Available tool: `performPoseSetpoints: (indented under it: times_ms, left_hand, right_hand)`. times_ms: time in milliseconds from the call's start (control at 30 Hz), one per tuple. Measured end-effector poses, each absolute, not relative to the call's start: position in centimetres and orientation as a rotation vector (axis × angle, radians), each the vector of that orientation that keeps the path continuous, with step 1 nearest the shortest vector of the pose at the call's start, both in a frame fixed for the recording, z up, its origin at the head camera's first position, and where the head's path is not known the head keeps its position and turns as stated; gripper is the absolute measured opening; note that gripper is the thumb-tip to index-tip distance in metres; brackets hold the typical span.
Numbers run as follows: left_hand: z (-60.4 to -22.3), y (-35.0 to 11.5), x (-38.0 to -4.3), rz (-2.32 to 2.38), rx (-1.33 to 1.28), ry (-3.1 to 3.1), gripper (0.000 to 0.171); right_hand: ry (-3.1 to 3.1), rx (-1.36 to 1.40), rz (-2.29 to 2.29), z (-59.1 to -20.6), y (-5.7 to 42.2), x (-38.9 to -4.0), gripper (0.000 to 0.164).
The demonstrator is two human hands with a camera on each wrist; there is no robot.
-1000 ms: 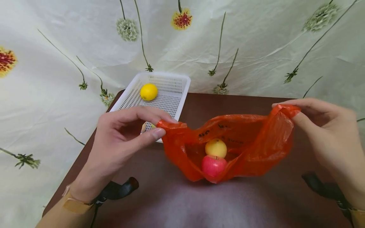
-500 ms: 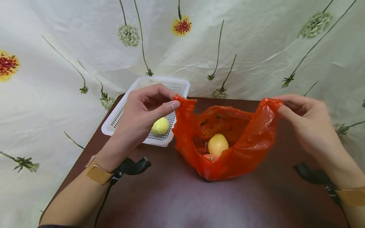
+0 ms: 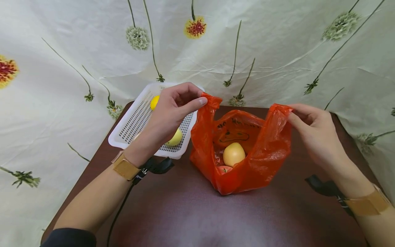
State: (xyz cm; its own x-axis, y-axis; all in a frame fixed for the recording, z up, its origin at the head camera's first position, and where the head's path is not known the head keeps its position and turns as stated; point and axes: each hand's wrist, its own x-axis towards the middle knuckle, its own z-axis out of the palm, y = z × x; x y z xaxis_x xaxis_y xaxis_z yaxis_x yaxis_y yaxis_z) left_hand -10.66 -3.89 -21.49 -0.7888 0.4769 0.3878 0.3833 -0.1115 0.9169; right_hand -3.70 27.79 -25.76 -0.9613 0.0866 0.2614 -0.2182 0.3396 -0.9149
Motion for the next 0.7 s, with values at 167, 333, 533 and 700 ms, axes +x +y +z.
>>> performPoseSetpoints:
  times_ms: [167,333,533,700]
  left_hand:
    - [-22.7,-3.4,-12.0,2.071,1.006,2.007,0.013]
    - [-23.6,-3.3,-12.8,2.062,1.015,2.012,0.015]
    - [-23.6,-3.3,-12.6,2.060,0.999,2.015,0.015]
    - [-22.8,-3.3,-11.6,2.047,0.999,2.033,0.013]
  right_hand:
    - [-2.416,0.193,1.450,-25.9,26.8,-3.3,0.028]
    - [-2.405,0.320,1.395,-25.9,25.8,-2.6,0.030]
    - [-2.520,0.379,1.283,-25.5,24.2,-1.7,0.050]
    - [-2.611,0.323,1.057,-25.6,22.8,-1.7,0.086]
